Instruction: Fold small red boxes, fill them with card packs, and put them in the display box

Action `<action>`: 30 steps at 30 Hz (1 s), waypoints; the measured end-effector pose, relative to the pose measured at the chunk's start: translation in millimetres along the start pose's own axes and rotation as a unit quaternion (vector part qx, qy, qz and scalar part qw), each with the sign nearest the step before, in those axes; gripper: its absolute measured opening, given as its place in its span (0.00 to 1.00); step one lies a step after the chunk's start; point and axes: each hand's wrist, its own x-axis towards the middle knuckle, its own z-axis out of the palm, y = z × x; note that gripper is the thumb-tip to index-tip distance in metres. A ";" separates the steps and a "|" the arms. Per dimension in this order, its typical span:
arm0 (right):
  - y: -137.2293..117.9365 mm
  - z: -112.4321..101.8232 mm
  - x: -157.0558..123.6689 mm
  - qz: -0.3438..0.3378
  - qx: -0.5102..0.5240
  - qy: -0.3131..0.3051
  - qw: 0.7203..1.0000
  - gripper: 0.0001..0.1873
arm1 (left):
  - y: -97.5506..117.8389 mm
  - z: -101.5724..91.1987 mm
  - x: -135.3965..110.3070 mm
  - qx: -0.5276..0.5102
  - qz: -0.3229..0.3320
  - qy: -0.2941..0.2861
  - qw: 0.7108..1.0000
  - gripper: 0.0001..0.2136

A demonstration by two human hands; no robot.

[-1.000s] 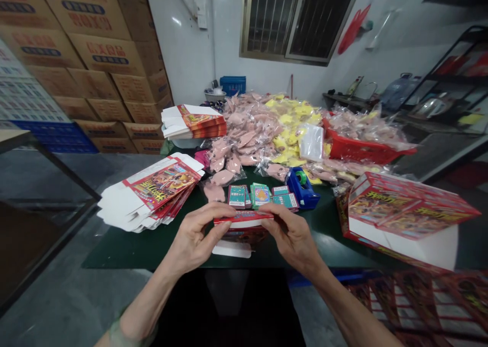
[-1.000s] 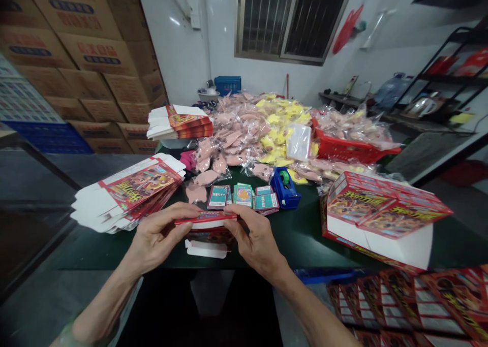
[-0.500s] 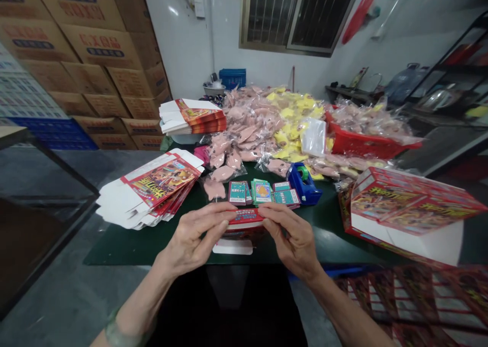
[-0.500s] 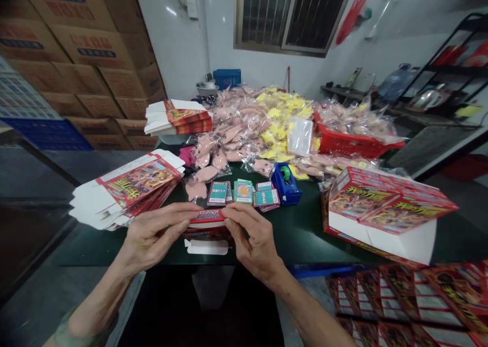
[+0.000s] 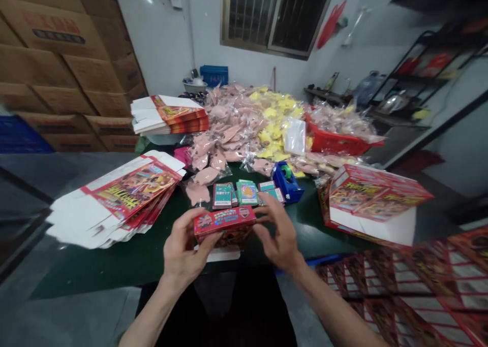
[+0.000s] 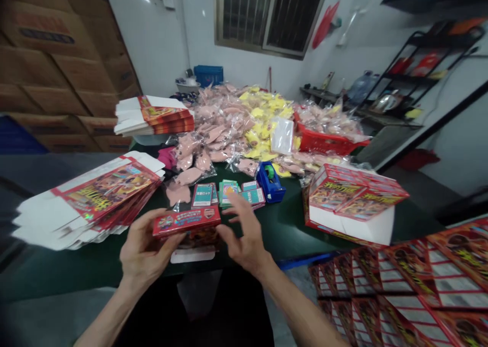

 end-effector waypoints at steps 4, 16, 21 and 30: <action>51.7 -50.7 28.9 0.241 -0.141 0.152 0.948 0.17 | -3.0 5.0 -1.1 -0.042 -0.051 0.016 0.998 0.22; 114.3 -86.6 88.1 0.537 -0.103 0.027 0.837 0.11 | -11.7 4.4 -1.4 -0.079 -0.051 -0.011 0.996 0.19; 116.9 -72.0 80.6 0.552 -0.034 0.128 0.823 0.13 | -13.4 3.8 -1.3 -0.085 -0.043 -0.014 0.995 0.19; 118.6 -64.2 36.5 0.463 0.083 0.244 0.848 0.09 | -16.0 5.1 -0.8 -0.092 -0.050 0.000 0.995 0.19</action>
